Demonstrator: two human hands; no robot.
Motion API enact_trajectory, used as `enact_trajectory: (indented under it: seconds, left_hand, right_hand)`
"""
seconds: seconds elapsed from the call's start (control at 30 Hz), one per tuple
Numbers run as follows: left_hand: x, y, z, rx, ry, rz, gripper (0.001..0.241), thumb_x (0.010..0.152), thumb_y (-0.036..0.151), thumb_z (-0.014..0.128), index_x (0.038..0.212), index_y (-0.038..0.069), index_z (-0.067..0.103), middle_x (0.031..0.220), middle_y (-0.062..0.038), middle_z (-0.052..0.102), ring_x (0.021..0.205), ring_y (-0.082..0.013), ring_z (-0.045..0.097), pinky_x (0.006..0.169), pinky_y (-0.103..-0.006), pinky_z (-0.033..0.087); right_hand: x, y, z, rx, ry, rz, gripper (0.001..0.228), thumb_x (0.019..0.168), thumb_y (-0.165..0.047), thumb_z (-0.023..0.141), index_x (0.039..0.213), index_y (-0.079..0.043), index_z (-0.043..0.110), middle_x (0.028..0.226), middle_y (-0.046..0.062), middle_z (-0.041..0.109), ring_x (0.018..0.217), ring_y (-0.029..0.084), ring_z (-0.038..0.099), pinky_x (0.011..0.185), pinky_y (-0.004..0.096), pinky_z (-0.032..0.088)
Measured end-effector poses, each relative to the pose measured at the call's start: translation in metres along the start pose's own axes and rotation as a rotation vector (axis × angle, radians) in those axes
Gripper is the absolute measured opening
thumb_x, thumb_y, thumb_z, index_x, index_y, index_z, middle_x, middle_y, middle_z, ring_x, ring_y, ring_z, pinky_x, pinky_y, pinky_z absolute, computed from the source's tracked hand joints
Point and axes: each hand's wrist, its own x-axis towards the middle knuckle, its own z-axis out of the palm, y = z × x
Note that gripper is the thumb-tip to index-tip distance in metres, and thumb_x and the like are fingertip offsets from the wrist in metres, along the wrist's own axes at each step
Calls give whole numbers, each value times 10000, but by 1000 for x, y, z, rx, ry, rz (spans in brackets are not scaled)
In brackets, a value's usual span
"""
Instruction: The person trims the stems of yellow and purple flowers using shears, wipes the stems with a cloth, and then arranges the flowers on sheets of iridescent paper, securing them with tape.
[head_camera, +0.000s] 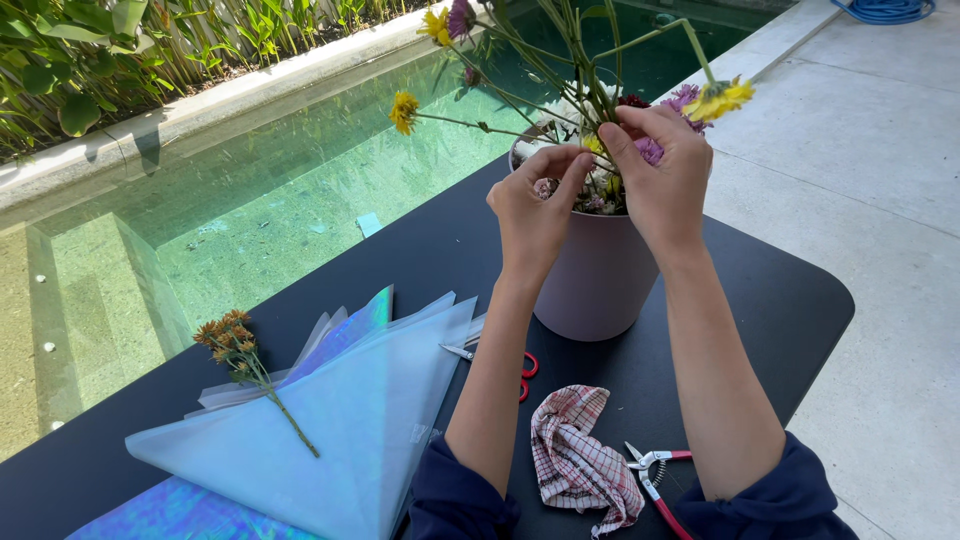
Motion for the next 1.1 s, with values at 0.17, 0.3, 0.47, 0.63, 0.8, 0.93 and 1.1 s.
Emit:
enact_trajectory:
  seconds: [0.17,0.3,0.47,0.63,0.8,0.93,1.1]
  left_hand:
    - [-1,35,-15,-213,57,-19,192,929,290,680,981,117,743,891,11,722,815,-96,615,789,-264,540]
    - [-4,46,-20,-325,82,-9,162,950,274,663,1000,129,715,883,21,695,828,-81,619,761,-246,526]
    - [-6,54,-25,-371,64,-2,209,957,303,645,1030,115,701,881,-6,708,852,-95,648,773,-252,548]
    - [-13,48,-25,-335,43,-21,245,965,339,622,1045,122,705,875,-14,727,861,-105,672,783,-266,546]
    - [-31,27,-23,-270,33,-40,227,1019,371,647,1082,170,731,918,-12,742,962,-111,678,982,-424,517]
    - [-54,22,-20,-273,11,-53,231,1033,349,633,1100,147,722,938,-40,739,1003,-152,680,1001,-472,506]
    - [-99,19,-15,-136,251,-318,311,1049,301,524,1296,116,490,1166,-69,508,1095,-210,504,988,-450,447]
  right_hand:
    - [7,-22,-8,-22,-18,-110,262,1054,-177,687,1140,70,714,1015,161,637,906,250,626,757,338,559]
    - [9,-32,-9,116,-18,-121,136,1035,-16,723,1134,75,700,1045,163,629,874,243,661,717,293,587]
    - [9,-60,-17,61,-33,-191,223,1068,-108,671,1163,92,702,1043,164,595,839,240,636,682,303,547]
    - [-4,-56,-15,-72,-39,-107,238,969,124,663,1192,76,732,1033,142,622,874,226,605,634,283,515]
    - [-29,-32,-16,135,-90,115,228,1050,-192,743,1132,20,731,934,109,631,789,130,643,638,241,506]
    - [-53,-25,-15,235,-84,252,227,1032,-173,742,1131,30,718,902,85,616,750,109,648,623,222,538]
    - [-81,-13,-16,335,-55,494,212,1022,-154,713,1140,21,716,839,60,626,703,64,628,581,187,525]
